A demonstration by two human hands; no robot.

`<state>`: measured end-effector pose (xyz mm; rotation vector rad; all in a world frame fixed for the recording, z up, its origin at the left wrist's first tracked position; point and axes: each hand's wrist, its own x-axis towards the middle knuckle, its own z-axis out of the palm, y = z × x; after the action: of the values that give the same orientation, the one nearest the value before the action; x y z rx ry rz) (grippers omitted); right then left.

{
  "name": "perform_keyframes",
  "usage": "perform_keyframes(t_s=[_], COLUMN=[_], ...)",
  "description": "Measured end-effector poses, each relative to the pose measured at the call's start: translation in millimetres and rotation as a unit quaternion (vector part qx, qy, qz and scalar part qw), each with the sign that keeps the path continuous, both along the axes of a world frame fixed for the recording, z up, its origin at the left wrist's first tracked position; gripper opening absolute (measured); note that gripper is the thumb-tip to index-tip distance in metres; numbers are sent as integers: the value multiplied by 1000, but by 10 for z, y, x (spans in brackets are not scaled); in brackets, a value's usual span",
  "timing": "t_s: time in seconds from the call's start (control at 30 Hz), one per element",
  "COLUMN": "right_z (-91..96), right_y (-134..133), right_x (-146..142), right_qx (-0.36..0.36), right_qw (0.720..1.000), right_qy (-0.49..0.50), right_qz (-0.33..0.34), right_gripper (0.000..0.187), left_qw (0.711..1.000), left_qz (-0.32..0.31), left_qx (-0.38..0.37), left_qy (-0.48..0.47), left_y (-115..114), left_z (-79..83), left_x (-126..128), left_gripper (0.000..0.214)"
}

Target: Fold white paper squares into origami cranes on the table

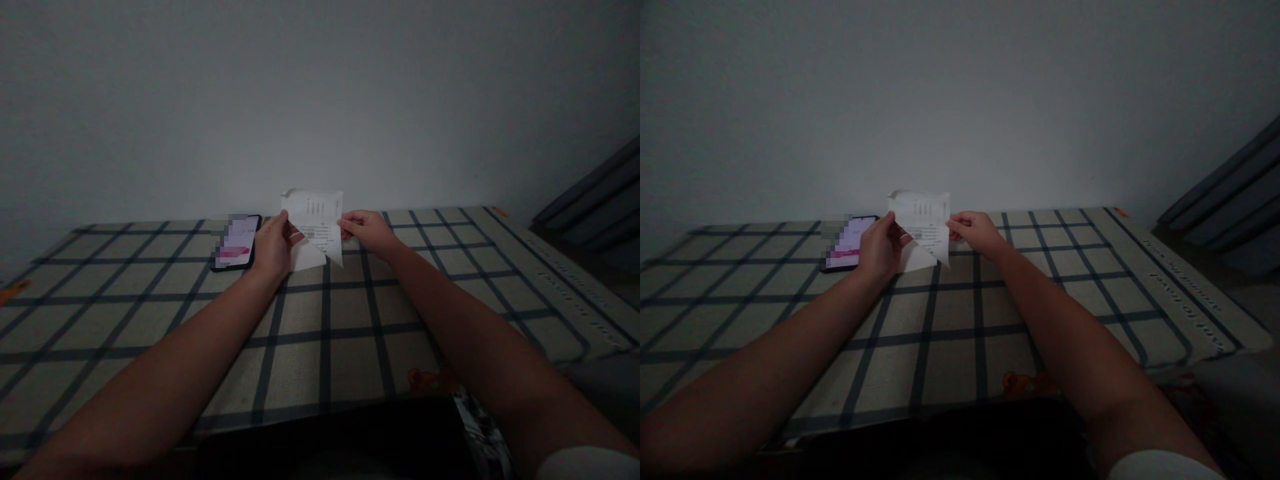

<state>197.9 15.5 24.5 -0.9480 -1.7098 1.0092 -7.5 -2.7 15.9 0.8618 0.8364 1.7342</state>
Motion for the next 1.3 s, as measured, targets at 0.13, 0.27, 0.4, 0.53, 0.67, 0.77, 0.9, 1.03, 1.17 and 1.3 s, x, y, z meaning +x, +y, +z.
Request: perform_keyframes(t_s=[0.13,0.27,0.4,0.53,0.67,0.77,0.9,1.03,1.17,1.3], right_z=[-2,-20,-11,-1,-8,-20,-48,-75,-62,-34], right_y=[-3,19,9,-5,6,19,43,72,61,22], right_x=[-1,0,-1,-6,-8,5,15,0,-20,-34], right_qx=[7,10,14,8,0,4,2,-32,-106,-135], right_qw=[1000,999,999,999,999,999,998,996,987,985], right_qy=[11,26,31,26,31,40,58,84,118,91], right_qz=[-22,-36,-29,-32,-33,-36,-38,-22,21,50], right_gripper=[27,26,24,24,25,25,26,29,31,25], left_qw=[993,980,982,987,987,982,978,983,984,982], left_qz=[-87,-126,-106,-104,-99,-134,-153,-104,-65,-35], left_qx=[-15,-26,-14,-8,6,-10,-46,-35,-8,3], left_qy=[74,148,157,124,130,133,134,147,167,188], left_y=[-6,-8,5,5,-20,-28,4,25,-17,-54], left_z=[-47,-103,-124,-122,-100,-89,-106,-111,-69,-30], left_x=[11,41,45,33,35,46,48,34,24,26], left_gripper=[36,39,41,42,39,33,30,32,31,30])
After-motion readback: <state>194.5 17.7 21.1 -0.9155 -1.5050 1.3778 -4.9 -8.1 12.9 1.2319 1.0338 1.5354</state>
